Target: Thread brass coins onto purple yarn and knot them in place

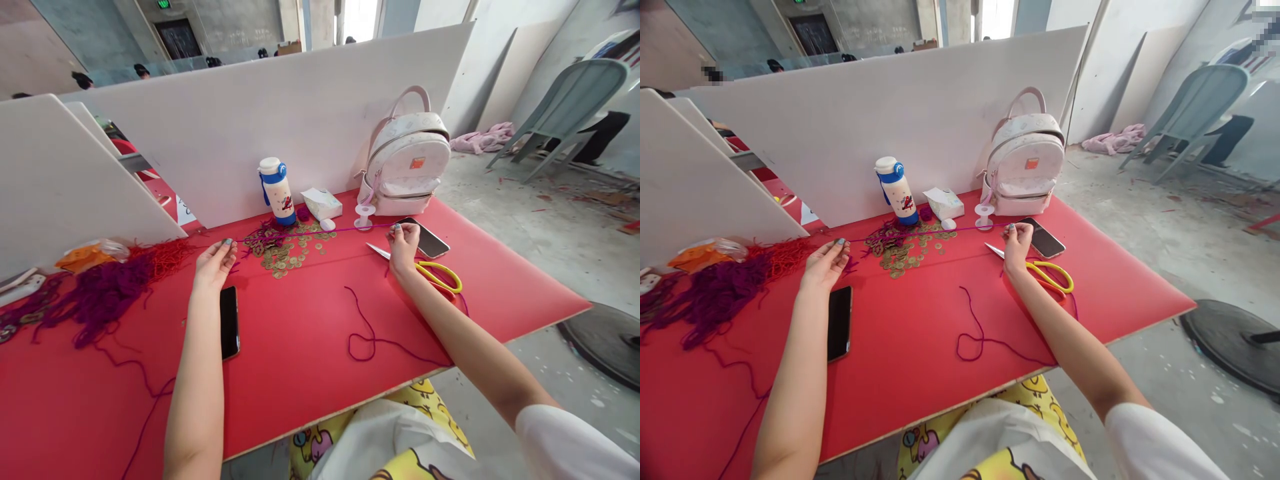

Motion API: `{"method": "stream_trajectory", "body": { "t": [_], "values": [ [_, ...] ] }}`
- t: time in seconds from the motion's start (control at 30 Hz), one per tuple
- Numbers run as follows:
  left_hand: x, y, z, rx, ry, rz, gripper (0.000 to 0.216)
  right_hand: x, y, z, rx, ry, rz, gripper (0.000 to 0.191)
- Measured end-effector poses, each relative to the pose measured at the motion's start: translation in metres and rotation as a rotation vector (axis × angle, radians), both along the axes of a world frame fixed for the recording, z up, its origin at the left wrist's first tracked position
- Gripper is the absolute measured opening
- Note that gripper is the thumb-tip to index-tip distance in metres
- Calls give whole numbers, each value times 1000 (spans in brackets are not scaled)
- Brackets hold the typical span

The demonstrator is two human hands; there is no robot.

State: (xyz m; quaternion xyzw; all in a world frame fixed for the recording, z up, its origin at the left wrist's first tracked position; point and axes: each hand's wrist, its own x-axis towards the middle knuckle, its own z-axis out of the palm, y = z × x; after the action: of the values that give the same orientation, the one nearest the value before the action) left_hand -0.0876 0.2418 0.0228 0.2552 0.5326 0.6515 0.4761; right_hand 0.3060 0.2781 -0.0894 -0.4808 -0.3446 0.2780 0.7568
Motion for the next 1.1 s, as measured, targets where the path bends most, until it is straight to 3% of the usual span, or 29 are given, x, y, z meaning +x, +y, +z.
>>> {"method": "stream_trajectory", "body": {
  "t": [0.17,0.3,0.37,0.43,0.57,0.63,0.73,0.87,1.1],
  "values": [
    [2,-2,1,57,175,-37,15,-7,-8,11,-17,30,69,18],
    [15,-7,7,112,384,-212,33,-19,-24,24,32,-225,-26,20],
    [30,-11,9,136,470,-340,38,-27,-34,32,75,-373,5,24],
    [51,-16,9,142,519,-492,37,-37,-45,39,99,-473,177,22],
    [95,-27,3,125,529,-809,31,-61,-65,47,71,-560,719,26],
    [111,-31,-2,119,501,-880,30,-71,-72,46,58,-575,903,29],
    [121,-33,-9,80,472,-931,31,-77,-75,42,48,-565,1049,34],
    [121,-32,-15,46,429,-942,31,-76,-72,37,71,-557,1083,30],
    [120,-30,-22,19,408,-958,30,-74,-69,38,124,-665,977,17]
  ]
}}
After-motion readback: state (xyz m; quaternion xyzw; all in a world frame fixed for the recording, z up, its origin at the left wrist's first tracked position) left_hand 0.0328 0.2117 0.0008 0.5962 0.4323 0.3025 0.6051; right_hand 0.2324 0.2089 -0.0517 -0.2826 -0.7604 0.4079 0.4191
